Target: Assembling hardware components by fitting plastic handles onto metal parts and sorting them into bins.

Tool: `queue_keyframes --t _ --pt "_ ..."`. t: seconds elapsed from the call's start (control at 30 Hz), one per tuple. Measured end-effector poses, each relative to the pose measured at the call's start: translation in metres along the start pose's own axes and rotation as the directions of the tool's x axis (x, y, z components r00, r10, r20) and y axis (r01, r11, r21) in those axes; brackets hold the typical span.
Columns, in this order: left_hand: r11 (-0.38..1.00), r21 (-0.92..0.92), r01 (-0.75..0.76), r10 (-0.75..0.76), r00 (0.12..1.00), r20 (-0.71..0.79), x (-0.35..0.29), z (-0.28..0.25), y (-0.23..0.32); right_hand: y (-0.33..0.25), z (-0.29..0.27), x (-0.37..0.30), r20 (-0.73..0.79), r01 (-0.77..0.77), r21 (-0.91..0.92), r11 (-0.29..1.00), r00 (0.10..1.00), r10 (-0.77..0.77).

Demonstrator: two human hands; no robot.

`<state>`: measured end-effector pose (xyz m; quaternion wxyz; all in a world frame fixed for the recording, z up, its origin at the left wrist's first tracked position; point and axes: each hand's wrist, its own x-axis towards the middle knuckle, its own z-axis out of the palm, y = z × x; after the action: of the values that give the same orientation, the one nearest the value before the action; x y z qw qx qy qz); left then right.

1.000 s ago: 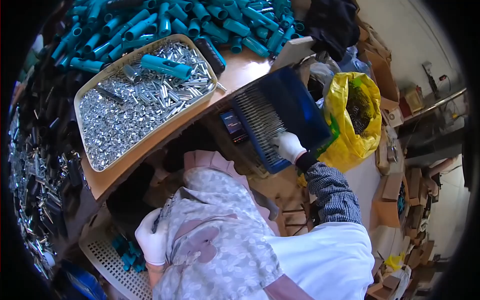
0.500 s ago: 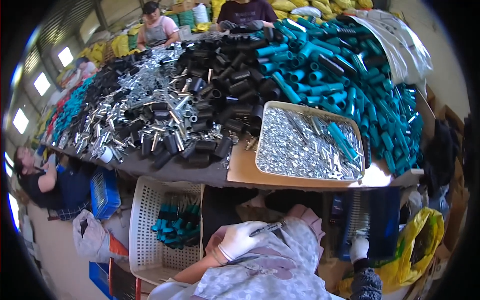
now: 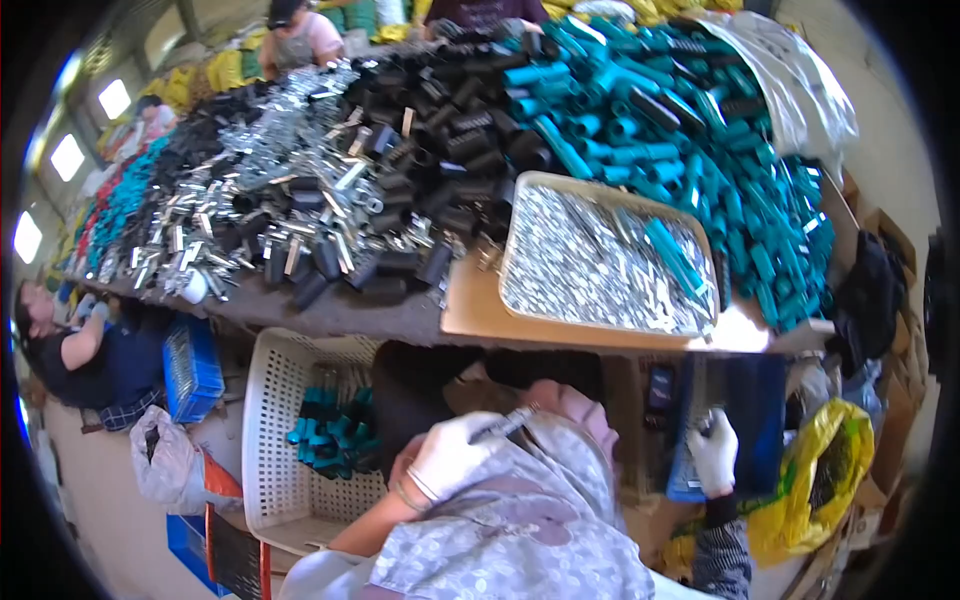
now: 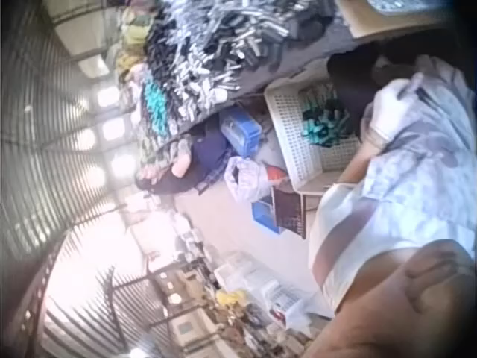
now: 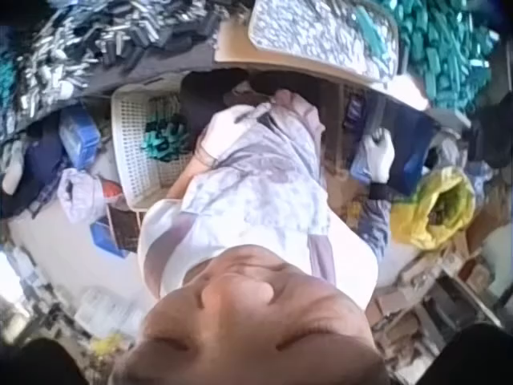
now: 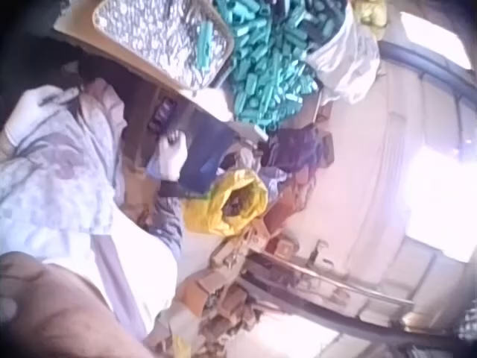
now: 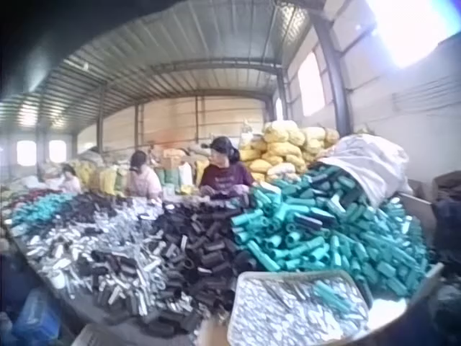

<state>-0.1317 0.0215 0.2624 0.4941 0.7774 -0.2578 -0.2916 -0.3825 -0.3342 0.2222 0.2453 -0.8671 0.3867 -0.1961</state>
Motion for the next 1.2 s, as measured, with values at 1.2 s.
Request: queue_keyframes --t 1.2 --pt "0.965 0.107 -0.238 0.26 0.908 -0.328 -0.016 -0.011 0.024 -0.211 0.078 -0.014 0.72 -0.464 0.669 0.58 0.598 -0.352"
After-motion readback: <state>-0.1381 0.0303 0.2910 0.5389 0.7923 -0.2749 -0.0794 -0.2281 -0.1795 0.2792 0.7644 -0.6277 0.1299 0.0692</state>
